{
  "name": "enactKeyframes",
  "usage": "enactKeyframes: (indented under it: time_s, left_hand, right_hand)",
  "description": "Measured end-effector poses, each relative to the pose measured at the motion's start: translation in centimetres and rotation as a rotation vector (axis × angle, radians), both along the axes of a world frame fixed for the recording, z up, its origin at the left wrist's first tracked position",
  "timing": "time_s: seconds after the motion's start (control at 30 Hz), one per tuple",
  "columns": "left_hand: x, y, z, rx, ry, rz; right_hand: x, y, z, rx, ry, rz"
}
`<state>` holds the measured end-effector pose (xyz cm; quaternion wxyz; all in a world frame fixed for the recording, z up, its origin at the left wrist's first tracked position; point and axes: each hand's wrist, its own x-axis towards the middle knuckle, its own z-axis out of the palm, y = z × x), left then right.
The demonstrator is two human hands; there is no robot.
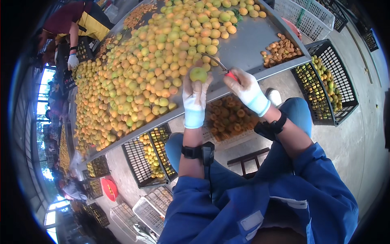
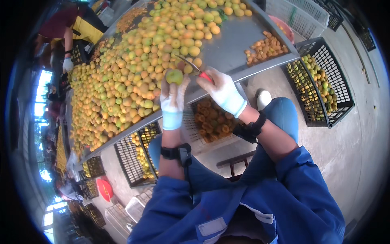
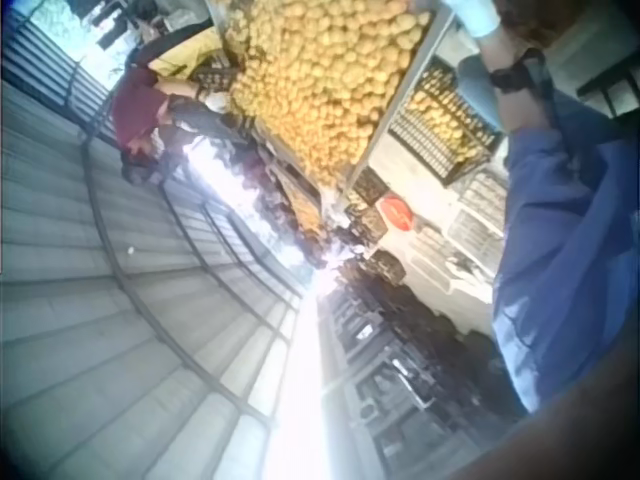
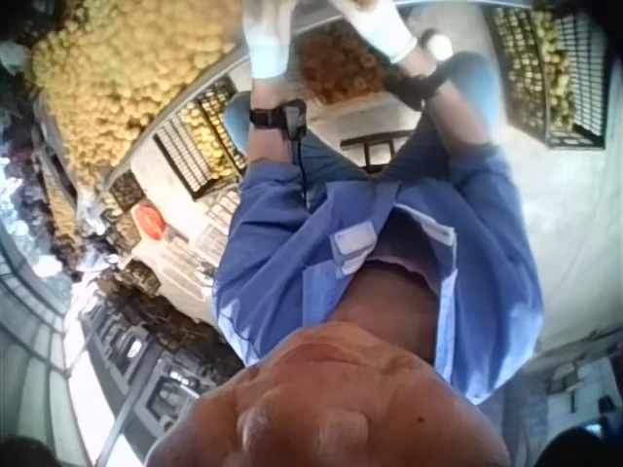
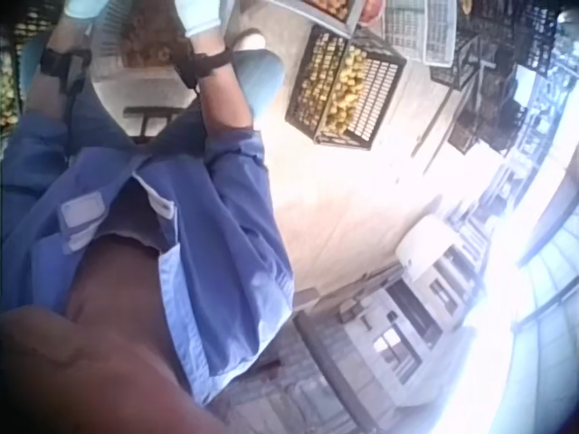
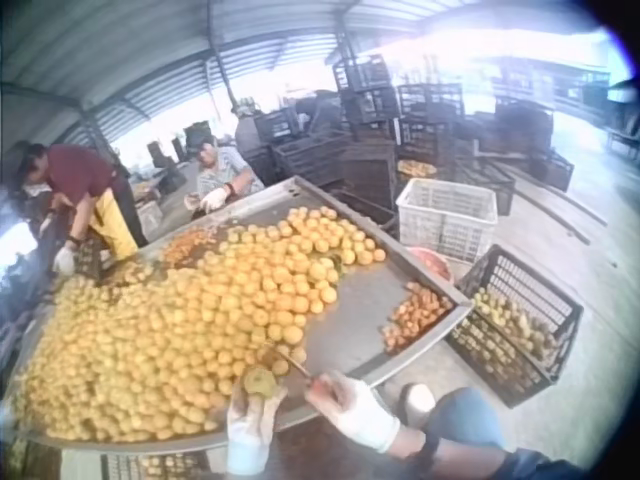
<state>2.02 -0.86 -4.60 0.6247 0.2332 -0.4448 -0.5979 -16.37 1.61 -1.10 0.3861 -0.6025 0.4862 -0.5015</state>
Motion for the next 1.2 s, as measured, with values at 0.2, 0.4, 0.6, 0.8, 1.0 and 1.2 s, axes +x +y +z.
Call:
enactKeyframes:
  time_s: [0.2, 0.4, 0.6, 0.8, 1.0, 1.2]
  left_hand:
    - [1.7, -0.1, 0.9, -0.026, -0.037, 0.057]
    - [2.5, 0.0, 1.0, -0.048, -0.053, 0.063]
    - [1.9, 0.7, 2.5, -0.092, -0.304, 0.138]
    - [1.8, 0.8, 2.6, -0.077, -0.261, 0.13]
    - [1.9, 0.7, 2.4, -0.105, -0.314, 0.135]
    - [1.3, 1.1, 2.3, -0.053, -0.249, 0.119]
  right_hand:
    - [0.6, 1.0, 0.1, 0.007, 0.175, 0.05]
    - [1.2, 1.3, -0.4, -0.074, 0.232, 0.053]
    - [1.3, 1.4, -0.5, -0.127, 0.301, 0.017]
    - [1.2, 1.5, -0.5, -0.135, 0.328, 0.014]
    - [1.4, 1.9, 0.1, -0.138, 0.41, -0.021]
    - [2.4, 2.1, -0.8, -0.074, 0.458, -0.036]
